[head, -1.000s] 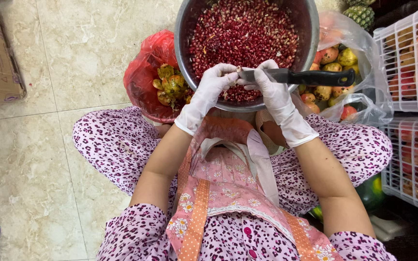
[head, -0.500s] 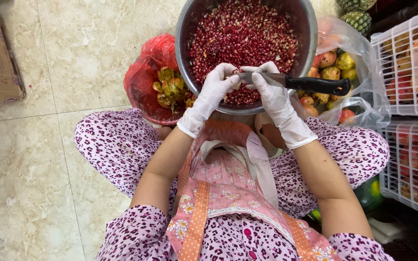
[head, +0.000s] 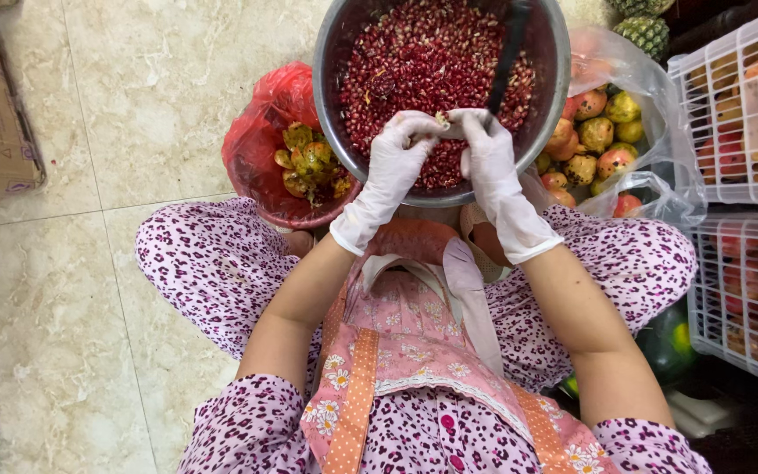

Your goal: The person sits on the floor and uses a knife to cut and separate pomegranate seeds from the rind. The seeds are collected in a metal bowl, and the rinds are placed into a red plastic bag. The person handles multiple pomegranates one at a time.

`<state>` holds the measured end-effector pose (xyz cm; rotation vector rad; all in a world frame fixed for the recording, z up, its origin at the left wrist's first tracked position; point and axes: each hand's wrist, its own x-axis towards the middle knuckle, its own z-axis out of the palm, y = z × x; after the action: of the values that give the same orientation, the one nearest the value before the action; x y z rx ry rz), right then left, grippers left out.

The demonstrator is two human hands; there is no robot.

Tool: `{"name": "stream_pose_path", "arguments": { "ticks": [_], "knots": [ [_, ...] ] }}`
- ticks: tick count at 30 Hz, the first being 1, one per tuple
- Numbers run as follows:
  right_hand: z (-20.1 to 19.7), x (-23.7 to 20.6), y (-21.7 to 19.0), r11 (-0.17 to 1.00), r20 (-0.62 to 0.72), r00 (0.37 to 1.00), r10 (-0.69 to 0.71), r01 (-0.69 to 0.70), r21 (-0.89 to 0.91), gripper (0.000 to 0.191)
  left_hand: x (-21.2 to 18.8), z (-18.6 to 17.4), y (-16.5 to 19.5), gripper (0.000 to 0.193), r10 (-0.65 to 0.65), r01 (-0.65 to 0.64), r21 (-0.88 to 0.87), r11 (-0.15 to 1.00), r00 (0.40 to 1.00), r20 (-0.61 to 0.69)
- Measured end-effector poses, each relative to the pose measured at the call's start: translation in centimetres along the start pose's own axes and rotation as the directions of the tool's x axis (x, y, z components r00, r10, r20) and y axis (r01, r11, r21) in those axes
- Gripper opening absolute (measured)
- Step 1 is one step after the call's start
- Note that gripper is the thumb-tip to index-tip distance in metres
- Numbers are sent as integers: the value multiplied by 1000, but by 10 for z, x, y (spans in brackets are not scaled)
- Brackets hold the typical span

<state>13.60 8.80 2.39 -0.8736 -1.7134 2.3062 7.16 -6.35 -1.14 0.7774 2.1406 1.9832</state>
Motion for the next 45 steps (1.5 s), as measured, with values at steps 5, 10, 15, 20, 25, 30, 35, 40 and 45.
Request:
{"name": "stream_pose_path", "arguments": {
  "ticks": [5,10,15,20,25,30,35,40,45],
  "knots": [
    [-1,18,23,991,-41,996,-79,74,-110,15,-2,2,-9,15,-187,224,-361,905,973,135],
    [-5,27,39,921,92,923,-374,381,-80,18,2,5,-30,22,-475,490,-451,746,866,157],
    [-2,19,30,995,4,1000,-28,29,-97,11,5,0,-36,18,-447,452,-490,745,884,137],
    [1,20,25,990,99,989,-111,119,-72,15,0,3,-35,15,-369,369,-263,892,928,49],
    [-9,40,51,982,101,982,-158,167,-87,9,-5,11,-44,21,-145,149,124,981,989,-39],
    [-12,69,65,956,61,969,-238,244,-163,12,13,17,-58,30,-123,123,239,963,992,-16],
    [-5,85,54,942,35,983,-181,184,-282,16,39,16,-58,28,-269,263,166,950,963,13],
    [0,87,32,986,-34,999,3,-9,-168,21,64,7,-42,25,-213,190,337,922,976,33],
    [11,75,19,945,-101,990,-103,66,-319,21,59,8,-29,30,-101,81,380,921,994,34]
  ]
}}
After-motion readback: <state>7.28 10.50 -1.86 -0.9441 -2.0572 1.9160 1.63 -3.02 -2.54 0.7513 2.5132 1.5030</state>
